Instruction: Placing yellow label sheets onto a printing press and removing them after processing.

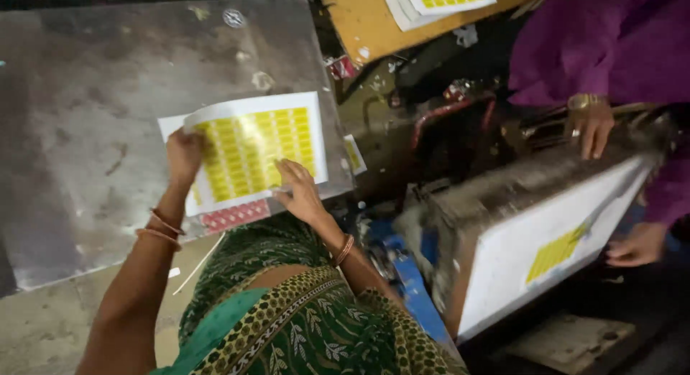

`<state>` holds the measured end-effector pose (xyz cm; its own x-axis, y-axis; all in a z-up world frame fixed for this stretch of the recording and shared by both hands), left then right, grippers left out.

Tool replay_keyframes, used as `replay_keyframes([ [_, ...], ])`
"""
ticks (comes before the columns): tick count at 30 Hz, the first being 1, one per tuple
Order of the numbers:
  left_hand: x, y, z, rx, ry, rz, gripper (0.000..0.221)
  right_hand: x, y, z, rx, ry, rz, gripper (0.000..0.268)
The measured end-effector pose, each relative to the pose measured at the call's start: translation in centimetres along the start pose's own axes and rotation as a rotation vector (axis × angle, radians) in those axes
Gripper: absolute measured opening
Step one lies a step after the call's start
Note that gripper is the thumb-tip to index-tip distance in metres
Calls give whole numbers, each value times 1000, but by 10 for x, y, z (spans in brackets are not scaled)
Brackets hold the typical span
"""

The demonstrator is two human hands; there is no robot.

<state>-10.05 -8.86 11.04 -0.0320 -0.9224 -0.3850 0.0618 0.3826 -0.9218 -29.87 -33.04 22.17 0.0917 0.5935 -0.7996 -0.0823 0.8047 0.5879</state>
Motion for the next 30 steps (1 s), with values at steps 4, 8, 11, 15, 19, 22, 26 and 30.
replay_keyframes([
  [4, -41, 38, 35, 29, 55, 104, 27, 56, -23, 6, 113, 153, -2, 86],
  [8, -40, 53, 58, 217, 81, 366, 55, 30, -18, 11, 296, 56, -112, 109],
  [11, -12, 91, 65, 351, 166, 549, 61, 46, -51, -7, 397, -37, -237, 100],
  [15, 4, 105, 63, 261, 329, 649, 48, 74, -91, -19, 578, -47, -261, 77],
  [19, 3, 131, 72, 252, 338, 612, 47, 58, -87, -14, 546, -78, -189, 73],
  [22, 3, 147, 79, 214, 372, 577, 40, 30, -71, -22, 560, -29, -89, 87],
  [26, 20, 48, 45, 330, 203, 661, 41, 0, -93, -82, 493, -237, -62, 70],
  [30, 98, -51, -29, 447, 265, 616, 49, -24, -154, -204, 788, -413, 243, 35],
])
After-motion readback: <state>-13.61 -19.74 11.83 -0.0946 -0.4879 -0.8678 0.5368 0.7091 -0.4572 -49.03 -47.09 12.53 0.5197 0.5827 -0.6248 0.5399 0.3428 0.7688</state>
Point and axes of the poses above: each hand's wrist, its own z-axis towards the middle knuckle, its own x-axis out of the palm, y = z × x, the point moved 5 cm from there along z, towards the middle knuckle, and after that the axes turned 6 degrees about -z, right-handed, at the moved point
